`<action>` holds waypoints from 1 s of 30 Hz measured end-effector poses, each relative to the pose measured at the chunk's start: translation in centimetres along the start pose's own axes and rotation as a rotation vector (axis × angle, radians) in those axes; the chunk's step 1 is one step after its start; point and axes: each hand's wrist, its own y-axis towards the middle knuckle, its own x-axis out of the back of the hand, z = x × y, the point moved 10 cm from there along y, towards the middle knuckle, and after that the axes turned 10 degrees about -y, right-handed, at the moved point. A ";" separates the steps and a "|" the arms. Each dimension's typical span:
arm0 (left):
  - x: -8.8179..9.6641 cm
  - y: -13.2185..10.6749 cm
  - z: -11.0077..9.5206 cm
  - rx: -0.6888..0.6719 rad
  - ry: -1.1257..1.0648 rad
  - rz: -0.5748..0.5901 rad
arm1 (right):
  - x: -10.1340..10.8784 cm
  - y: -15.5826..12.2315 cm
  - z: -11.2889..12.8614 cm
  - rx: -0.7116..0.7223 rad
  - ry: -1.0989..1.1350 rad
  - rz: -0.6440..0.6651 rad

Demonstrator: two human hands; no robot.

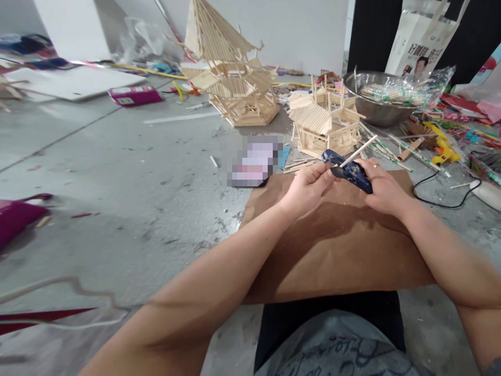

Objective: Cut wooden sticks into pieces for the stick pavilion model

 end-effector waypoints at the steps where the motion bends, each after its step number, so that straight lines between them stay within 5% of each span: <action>1: 0.0 0.0 0.0 0.001 0.003 -0.003 | 0.0 0.0 0.0 -0.003 0.002 0.002; 30: -0.2 0.2 -0.3 -0.023 0.001 0.015 | -0.3 -0.1 -0.6 -0.094 -0.040 0.040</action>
